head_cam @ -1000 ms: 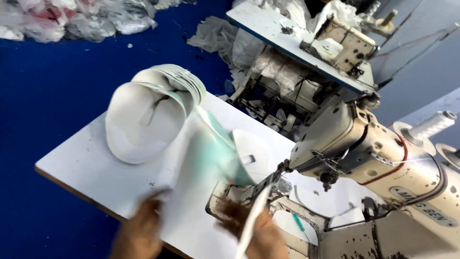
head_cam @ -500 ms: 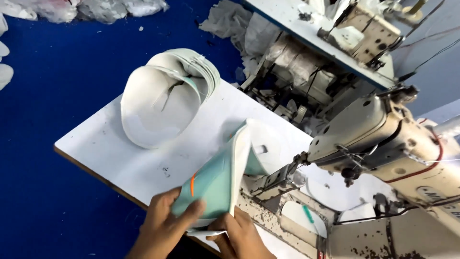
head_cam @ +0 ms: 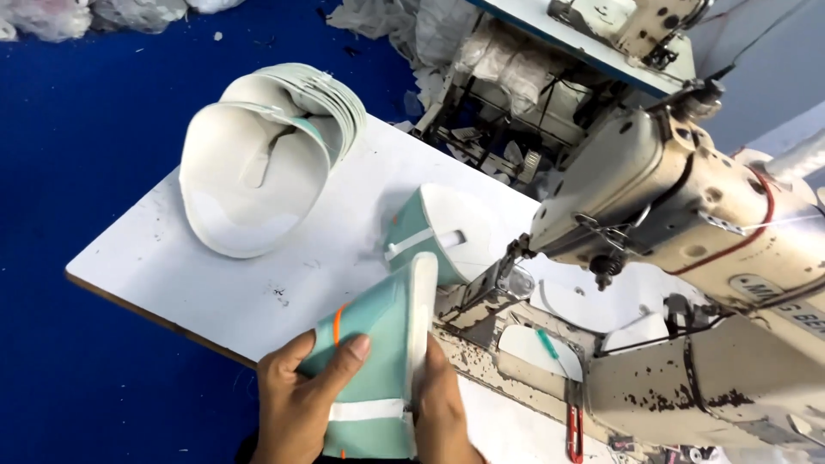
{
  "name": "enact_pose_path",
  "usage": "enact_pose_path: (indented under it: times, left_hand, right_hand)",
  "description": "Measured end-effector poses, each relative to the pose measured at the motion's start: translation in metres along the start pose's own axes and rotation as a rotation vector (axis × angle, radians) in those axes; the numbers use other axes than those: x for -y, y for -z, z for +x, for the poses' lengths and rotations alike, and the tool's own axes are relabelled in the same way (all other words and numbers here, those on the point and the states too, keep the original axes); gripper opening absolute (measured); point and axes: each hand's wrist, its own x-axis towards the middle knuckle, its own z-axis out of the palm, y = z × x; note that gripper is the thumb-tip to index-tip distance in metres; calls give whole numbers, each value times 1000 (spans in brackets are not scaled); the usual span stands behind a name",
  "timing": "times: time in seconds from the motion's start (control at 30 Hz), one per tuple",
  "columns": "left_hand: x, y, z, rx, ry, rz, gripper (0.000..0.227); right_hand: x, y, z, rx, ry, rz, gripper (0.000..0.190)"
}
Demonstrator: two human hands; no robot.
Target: Stitch shoe upper components together using an industrial sewing machine.
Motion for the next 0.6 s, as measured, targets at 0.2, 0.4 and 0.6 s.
enact_pose_path:
  times: [0.2,0.4,0.6]
  left_hand:
    - [8,4,-11,36,69,67,34]
    - [-37,13,3,238,635,-91,42]
    - [-26,-34,10,253,-30,246,40]
  right_hand:
    - [28,-5,-16,208,254,-511,73]
    - [25,-1,-19,252,140,-811,55]
    - [12,6,-32,-56,76,-508,46]
